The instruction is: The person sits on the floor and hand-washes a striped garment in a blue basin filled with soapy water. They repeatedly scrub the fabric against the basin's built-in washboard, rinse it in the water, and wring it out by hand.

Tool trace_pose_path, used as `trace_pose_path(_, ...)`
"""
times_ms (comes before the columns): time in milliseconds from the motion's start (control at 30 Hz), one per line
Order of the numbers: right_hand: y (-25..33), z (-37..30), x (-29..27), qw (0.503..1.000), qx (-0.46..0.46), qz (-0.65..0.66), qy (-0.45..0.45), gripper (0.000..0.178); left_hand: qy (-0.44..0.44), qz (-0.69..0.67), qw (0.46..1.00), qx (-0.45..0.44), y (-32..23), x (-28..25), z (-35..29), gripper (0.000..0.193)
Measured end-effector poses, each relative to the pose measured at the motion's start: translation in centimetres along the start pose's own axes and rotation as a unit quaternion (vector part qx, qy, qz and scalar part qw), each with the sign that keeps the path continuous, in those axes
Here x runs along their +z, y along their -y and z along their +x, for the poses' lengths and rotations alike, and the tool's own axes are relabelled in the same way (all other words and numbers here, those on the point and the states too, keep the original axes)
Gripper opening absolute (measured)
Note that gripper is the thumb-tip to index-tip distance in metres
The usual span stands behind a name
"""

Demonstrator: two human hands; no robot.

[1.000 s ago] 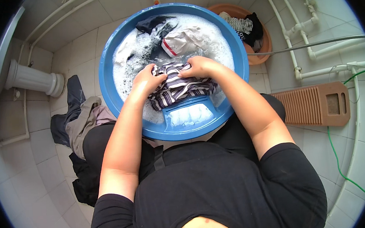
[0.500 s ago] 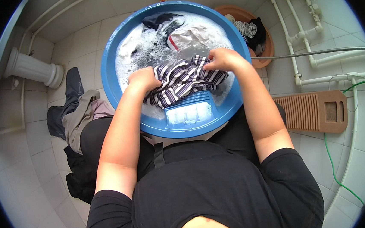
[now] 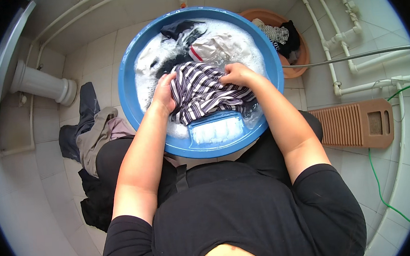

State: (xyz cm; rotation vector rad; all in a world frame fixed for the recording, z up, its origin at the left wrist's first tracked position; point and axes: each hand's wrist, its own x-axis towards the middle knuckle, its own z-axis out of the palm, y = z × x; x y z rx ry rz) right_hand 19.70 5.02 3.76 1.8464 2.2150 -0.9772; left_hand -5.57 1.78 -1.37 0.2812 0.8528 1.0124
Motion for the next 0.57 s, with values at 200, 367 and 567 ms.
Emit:
trace_pose_path(200, 2.1, 0.2, 5.2, 0.894, -0.249, 0.308, -0.211, 0.033, 0.074, -0.079, 0.994, 0.0, 0.4, 5.5, -1.4, 0.039)
trace_pose_path(367, 10.6, -7.2, 5.1, 0.864, -0.408, 0.226, -0.188, 0.03, 0.204, -0.189, 0.943, -0.185, -0.4, 4.3, -2.2, 0.03)
trace_pose_path(567, 9.4, -6.1, 5.6, 0.809, -0.468, 0.062, -0.351, 0.019, 0.086, -0.034, 0.996, 0.02, 2.5, 3.7, -1.0, 0.03)
